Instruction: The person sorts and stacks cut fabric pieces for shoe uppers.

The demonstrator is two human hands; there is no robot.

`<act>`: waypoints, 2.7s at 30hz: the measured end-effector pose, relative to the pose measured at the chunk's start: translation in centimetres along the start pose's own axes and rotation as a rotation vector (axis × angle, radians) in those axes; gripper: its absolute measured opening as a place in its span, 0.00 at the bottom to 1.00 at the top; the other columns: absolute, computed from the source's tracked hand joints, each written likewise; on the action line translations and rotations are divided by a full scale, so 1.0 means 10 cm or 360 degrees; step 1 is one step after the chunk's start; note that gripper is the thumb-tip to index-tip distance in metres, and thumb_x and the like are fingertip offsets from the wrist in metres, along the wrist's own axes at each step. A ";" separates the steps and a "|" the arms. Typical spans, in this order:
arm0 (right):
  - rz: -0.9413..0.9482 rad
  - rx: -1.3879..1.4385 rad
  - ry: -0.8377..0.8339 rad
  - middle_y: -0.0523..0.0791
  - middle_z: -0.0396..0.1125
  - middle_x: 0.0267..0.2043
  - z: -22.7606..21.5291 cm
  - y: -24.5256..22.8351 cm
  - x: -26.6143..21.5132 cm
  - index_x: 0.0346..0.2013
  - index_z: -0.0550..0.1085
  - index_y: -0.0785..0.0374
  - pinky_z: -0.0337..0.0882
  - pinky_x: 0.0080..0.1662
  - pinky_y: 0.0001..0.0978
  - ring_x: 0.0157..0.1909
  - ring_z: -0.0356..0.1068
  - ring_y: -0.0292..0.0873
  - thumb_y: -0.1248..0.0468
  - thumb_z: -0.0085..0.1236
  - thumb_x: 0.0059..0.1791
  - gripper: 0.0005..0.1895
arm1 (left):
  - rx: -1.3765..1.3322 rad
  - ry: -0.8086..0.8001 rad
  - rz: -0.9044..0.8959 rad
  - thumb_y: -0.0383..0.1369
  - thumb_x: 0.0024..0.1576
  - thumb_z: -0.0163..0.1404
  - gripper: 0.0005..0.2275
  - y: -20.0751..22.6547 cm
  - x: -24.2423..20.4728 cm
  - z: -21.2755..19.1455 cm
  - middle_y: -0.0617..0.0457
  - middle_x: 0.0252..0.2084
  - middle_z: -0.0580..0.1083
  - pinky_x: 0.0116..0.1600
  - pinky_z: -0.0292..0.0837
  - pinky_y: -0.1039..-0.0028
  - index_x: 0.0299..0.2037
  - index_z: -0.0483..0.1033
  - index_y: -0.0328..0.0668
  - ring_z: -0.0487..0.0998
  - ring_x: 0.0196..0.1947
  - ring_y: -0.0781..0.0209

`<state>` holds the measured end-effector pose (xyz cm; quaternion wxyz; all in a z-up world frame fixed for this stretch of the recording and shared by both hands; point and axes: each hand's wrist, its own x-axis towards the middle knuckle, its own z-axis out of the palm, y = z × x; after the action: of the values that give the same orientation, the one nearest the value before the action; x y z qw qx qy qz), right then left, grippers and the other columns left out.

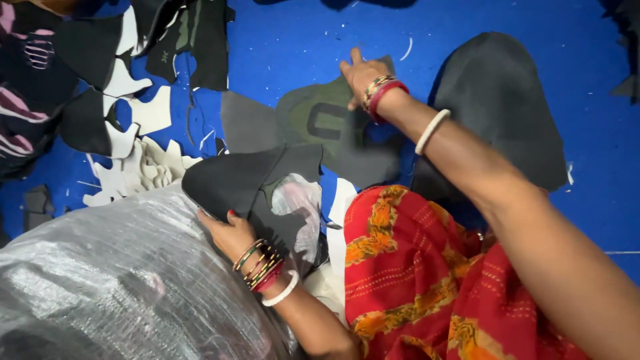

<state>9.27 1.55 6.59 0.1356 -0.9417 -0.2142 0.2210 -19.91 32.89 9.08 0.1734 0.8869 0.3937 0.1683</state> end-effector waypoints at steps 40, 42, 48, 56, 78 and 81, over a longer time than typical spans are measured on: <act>0.1636 0.0502 0.2067 0.63 0.64 0.49 0.68 4.51 -2.56 0.55 0.63 0.73 0.70 0.47 0.52 0.46 0.69 0.66 0.53 0.87 0.36 0.48 | -0.0141 -0.1109 0.1062 0.35 0.43 0.69 0.56 3.14 -2.33 0.77 0.28 0.59 0.66 0.58 0.68 0.52 0.78 0.36 0.45 0.70 0.54 0.27; 0.1669 0.1284 0.2158 0.48 0.68 0.40 0.80 4.78 -2.38 0.58 0.57 0.65 0.72 0.50 0.41 0.42 0.72 0.46 0.64 0.82 0.32 0.49 | -0.0243 -0.1200 0.1031 0.36 0.41 0.69 0.58 3.05 -2.30 0.80 0.29 0.64 0.64 0.61 0.69 0.53 0.79 0.37 0.46 0.70 0.58 0.27; 0.0519 0.1022 0.2401 0.39 0.59 0.38 0.40 4.38 -2.82 0.53 0.71 0.64 0.67 0.44 0.25 0.40 0.60 0.35 0.71 0.68 0.61 0.12 | 0.0170 -0.1055 0.0882 0.52 0.37 0.73 0.62 3.37 -2.20 0.52 0.25 0.72 0.46 0.66 0.48 0.39 0.74 0.37 0.42 0.46 0.72 0.25; 0.0211 0.1121 0.1339 0.44 0.70 0.42 -1.07 1.79 -3.46 0.53 0.71 0.67 0.70 0.46 0.27 0.45 0.70 0.36 0.66 0.58 0.60 0.09 | -0.1134 -0.1090 0.1266 0.41 0.57 0.62 0.42 3.56 -1.75 0.37 0.37 0.72 0.58 0.73 0.53 0.56 0.76 0.48 0.36 0.54 0.72 0.40; 0.0604 0.0925 0.1134 0.56 0.74 0.49 0.03 2.14 -2.15 0.54 0.75 0.66 0.74 0.51 0.44 0.51 0.75 0.56 0.60 0.62 0.52 0.19 | -0.1374 -0.1325 0.0542 0.25 0.60 0.55 0.16 3.27 -1.54 1.59 0.59 0.38 0.72 0.32 0.62 0.85 0.59 0.79 0.41 0.62 0.26 0.78; 0.0612 0.0839 0.1135 0.56 0.74 0.44 0.01 2.09 -2.17 0.53 0.75 0.66 0.74 0.49 0.45 0.48 0.75 0.57 0.60 0.63 0.51 0.19 | -0.1247 -0.1230 0.0608 0.24 0.59 0.55 0.16 3.26 -1.56 1.64 0.56 0.36 0.72 0.34 0.67 0.82 0.58 0.79 0.41 0.69 0.25 0.76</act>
<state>-1.13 -26.67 6.98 0.3913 -0.9149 0.0869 -0.0479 -1.76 -2.34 6.42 0.5863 0.8089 0.0433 -0.0062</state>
